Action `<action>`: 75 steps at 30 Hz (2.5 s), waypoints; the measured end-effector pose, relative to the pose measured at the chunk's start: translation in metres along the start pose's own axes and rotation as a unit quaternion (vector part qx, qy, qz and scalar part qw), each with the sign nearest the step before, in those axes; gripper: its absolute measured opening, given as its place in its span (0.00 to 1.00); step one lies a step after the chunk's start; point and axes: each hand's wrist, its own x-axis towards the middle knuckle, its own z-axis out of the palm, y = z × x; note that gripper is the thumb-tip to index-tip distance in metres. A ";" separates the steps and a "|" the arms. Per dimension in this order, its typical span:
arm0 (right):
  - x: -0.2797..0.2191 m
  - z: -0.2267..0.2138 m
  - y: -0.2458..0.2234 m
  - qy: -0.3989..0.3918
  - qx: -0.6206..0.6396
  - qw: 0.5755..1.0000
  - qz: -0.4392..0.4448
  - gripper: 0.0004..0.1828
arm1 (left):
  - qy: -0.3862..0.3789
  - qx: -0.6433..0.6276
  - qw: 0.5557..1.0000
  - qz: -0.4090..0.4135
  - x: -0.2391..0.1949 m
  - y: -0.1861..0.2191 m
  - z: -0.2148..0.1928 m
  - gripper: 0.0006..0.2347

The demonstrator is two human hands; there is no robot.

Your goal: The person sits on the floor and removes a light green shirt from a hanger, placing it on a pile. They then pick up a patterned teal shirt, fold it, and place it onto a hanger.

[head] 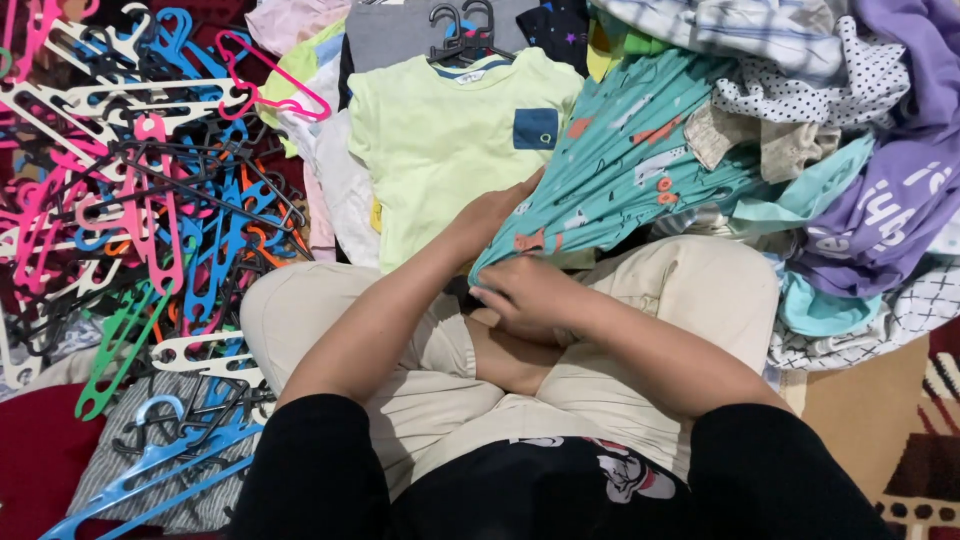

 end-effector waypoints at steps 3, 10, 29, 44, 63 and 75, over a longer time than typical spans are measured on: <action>-0.002 0.003 -0.028 -0.065 -0.043 0.997 -0.019 0.14 | 0.001 -0.021 1.000 0.016 0.004 -0.022 0.015 0.35; -0.012 0.025 -0.044 -0.132 -0.070 0.987 -0.057 0.15 | 0.007 -0.204 0.979 0.012 0.007 0.007 0.025 0.26; -0.116 -0.148 0.198 0.199 -0.135 0.889 0.390 0.19 | 0.081 -0.531 0.843 0.015 -0.004 -0.006 0.031 0.11; -0.114 -0.137 0.218 0.403 -0.199 0.780 0.435 0.12 | 0.148 -0.385 0.894 0.174 -0.055 -0.019 -0.091 0.13; -0.016 -0.056 0.166 0.181 0.208 0.885 0.376 0.12 | 0.029 0.237 0.971 0.023 -0.008 -0.034 -0.026 0.10; 0.005 -0.059 0.118 0.094 0.083 0.895 0.429 0.12 | 0.336 0.355 0.866 -0.102 -0.080 -0.051 -0.189 0.11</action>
